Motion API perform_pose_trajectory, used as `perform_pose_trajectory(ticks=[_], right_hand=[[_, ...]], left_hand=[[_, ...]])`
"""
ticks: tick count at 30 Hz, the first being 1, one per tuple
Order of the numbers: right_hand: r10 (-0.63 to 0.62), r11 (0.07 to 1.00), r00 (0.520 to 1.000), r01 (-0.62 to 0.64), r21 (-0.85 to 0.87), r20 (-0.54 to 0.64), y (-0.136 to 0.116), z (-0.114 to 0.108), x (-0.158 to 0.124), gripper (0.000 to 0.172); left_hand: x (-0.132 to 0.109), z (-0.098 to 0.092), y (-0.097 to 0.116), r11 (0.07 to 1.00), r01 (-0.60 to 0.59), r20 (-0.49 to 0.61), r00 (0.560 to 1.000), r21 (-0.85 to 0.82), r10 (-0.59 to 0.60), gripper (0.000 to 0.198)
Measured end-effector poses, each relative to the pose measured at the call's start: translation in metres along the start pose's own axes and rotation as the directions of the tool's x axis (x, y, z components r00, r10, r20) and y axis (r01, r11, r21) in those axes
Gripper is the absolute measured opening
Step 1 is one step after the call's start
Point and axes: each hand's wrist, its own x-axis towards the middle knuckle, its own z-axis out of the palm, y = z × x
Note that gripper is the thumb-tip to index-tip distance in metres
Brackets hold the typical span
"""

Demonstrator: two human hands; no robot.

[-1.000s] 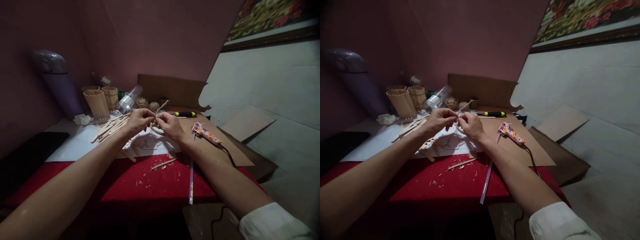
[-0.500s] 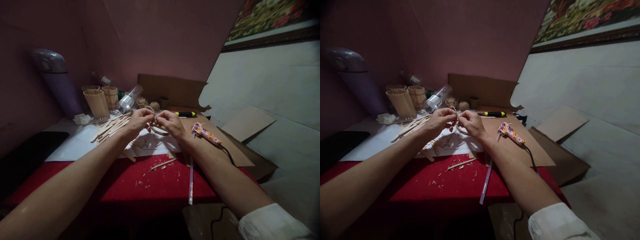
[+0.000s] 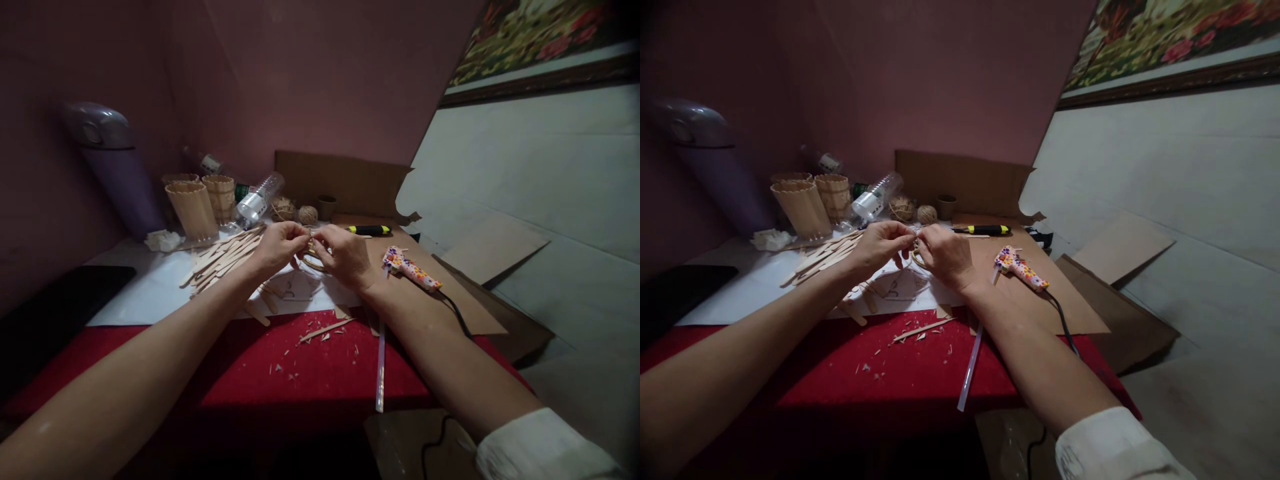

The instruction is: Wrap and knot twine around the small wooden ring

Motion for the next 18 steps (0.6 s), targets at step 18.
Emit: perform_pose_trajectory(ticks=[18], right_hand=[[0.009,1.0,1.0,-0.009,-0.02,-0.005,-0.0026,-0.0007,0.0004,0.02]], left_hand=[[-0.0025,0.0043,0.0034,0.998,0.034,-0.023,0.999,-0.053,-0.035,0.016]])
